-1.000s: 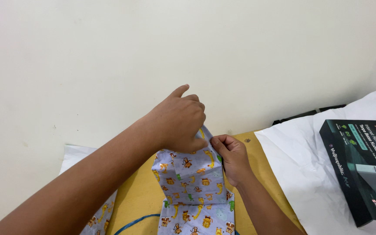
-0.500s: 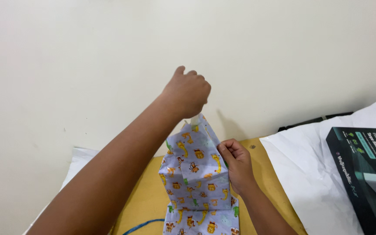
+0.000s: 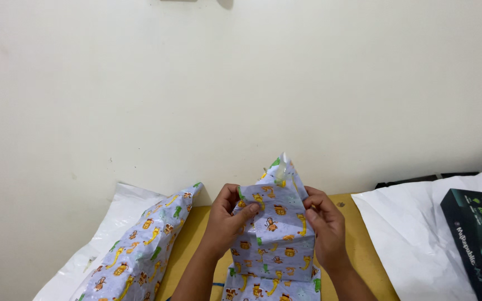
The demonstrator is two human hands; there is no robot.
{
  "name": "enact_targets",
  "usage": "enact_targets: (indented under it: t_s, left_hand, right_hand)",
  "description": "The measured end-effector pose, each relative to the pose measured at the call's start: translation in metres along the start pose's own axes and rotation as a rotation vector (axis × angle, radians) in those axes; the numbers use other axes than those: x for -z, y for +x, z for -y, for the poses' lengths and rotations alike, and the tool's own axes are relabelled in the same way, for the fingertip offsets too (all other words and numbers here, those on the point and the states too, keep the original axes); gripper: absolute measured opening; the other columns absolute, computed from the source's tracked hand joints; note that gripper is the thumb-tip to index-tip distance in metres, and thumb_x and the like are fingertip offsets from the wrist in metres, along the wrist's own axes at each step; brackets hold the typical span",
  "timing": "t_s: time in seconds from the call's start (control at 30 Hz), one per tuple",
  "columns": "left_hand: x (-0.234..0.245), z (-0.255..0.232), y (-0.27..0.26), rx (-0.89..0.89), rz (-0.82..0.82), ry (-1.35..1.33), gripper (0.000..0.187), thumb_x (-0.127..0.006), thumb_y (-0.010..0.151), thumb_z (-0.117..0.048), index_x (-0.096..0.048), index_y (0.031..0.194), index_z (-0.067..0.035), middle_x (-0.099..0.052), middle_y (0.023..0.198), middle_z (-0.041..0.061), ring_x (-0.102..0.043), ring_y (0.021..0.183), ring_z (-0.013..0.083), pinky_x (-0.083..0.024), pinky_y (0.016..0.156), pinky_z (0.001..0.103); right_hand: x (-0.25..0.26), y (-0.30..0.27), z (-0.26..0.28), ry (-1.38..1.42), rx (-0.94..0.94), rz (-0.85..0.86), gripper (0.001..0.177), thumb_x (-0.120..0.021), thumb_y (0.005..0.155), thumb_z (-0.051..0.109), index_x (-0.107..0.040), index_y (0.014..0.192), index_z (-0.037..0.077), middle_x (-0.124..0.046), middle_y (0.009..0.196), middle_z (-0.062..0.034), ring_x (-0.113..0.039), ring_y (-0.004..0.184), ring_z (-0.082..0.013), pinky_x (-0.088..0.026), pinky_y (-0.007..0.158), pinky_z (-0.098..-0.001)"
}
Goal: The person wraps a rectangular box with patterned wrapping paper on a yellow table. They fold the paper edges, crease the corners, and secure the folds with clear tape. The wrapped box is placed on the table at the end.
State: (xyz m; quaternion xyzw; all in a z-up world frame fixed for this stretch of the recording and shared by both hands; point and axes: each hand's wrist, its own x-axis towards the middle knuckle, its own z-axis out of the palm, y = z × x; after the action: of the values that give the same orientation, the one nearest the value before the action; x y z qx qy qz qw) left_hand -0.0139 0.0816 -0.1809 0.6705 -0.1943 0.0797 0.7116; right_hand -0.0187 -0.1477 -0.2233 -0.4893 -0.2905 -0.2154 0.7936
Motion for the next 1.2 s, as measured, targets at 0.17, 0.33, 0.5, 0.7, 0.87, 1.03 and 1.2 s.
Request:
enact_targets:
  t_s: [0.17, 0.33, 0.5, 0.7, 0.87, 1.03, 1.2]
  left_hand:
    - [-0.015, -0.015, -0.018, -0.065, -0.066, -0.043, 0.021, -0.079, 0.086, -0.015, -0.07, 0.1, -0.002, -0.073, 0.091, 0.005, -0.065, 0.083, 0.0096, -0.055, 0.076, 0.027]
    - [-0.023, -0.024, -0.042, -0.291, -0.107, 0.262, 0.024, -0.072, 0.092, -0.021, -0.074, 0.103, 0.0, -0.069, 0.086, 0.005, -0.064, 0.08, 0.0119, -0.052, 0.071, 0.028]
    - [-0.025, -0.041, -0.046, -0.122, -0.157, 0.443, 0.027, -0.075, 0.09, -0.026, -0.075, 0.093, 0.001, -0.067, 0.073, 0.009, -0.058, 0.064, 0.013, -0.047, 0.059, 0.03]
    - [-0.022, -0.058, -0.025, -0.137, -0.02, 0.289, 0.022, -0.078, 0.084, -0.019, -0.074, 0.098, -0.003, -0.072, 0.077, -0.003, -0.062, 0.068, 0.0034, -0.051, 0.058, 0.025]
    - [-0.028, -0.049, -0.016, -0.063, -0.032, 0.242, 0.023, -0.076, 0.091, -0.024, -0.077, 0.091, -0.001, -0.069, 0.069, -0.003, -0.054, 0.062, 0.0008, -0.045, 0.052, 0.024]
    - [-0.033, -0.042, -0.014, -0.082, -0.067, 0.268, 0.03, -0.075, 0.096, -0.027, -0.075, 0.087, 0.001, -0.064, 0.068, -0.002, -0.05, 0.062, 0.0018, -0.042, 0.052, 0.025]
    - [-0.031, -0.059, -0.021, -0.034, -0.007, 0.445, 0.029, -0.083, 0.079, -0.025, -0.073, 0.096, -0.004, -0.07, 0.076, 0.001, -0.059, 0.067, 0.0042, -0.049, 0.06, 0.026]
  right_hand:
    - [-0.016, -0.003, 0.007, -0.319, 0.025, 0.013, 0.021, -0.067, 0.091, 0.005, -0.065, 0.11, -0.002, -0.064, 0.136, -0.0126, -0.061, 0.108, -0.0154, -0.05, 0.095, -0.0317]
    - [-0.01, -0.001, 0.008, -0.245, -0.108, 0.015, 0.026, -0.066, 0.094, 0.006, -0.069, 0.119, -0.003, -0.074, 0.109, -0.0102, -0.067, 0.099, -0.0132, -0.054, 0.089, -0.0291]
    - [-0.003, 0.005, 0.01, -0.115, -0.239, 0.028, 0.022, -0.068, 0.094, 0.007, -0.071, 0.113, -0.004, -0.075, 0.103, -0.0094, -0.068, 0.093, -0.0127, -0.056, 0.083, -0.0296]
    - [0.002, 0.012, 0.013, -0.14, -0.269, 0.05, 0.019, -0.071, 0.094, 0.005, -0.066, 0.11, -0.003, -0.073, 0.101, -0.0081, -0.067, 0.091, -0.0104, -0.055, 0.083, -0.0288]
    - [-0.004, 0.014, 0.02, -0.102, -0.26, 0.027, 0.039, -0.067, 0.095, 0.006, -0.047, 0.128, -0.001, -0.076, 0.106, -0.0158, -0.069, 0.095, -0.0156, -0.056, 0.082, -0.0323]
    - [0.004, 0.02, 0.043, -0.135, -0.384, 0.199, 0.062, -0.071, 0.085, 0.005, -0.04, 0.14, 0.008, -0.073, 0.118, -0.0125, -0.07, 0.108, -0.0168, -0.057, 0.092, -0.0342]
    - [-0.003, 0.021, 0.044, -0.239, -0.492, 0.153, 0.061, -0.074, 0.08, 0.0, -0.053, 0.137, 0.007, -0.075, 0.117, -0.0097, -0.071, 0.106, -0.0158, -0.056, 0.092, -0.0348]
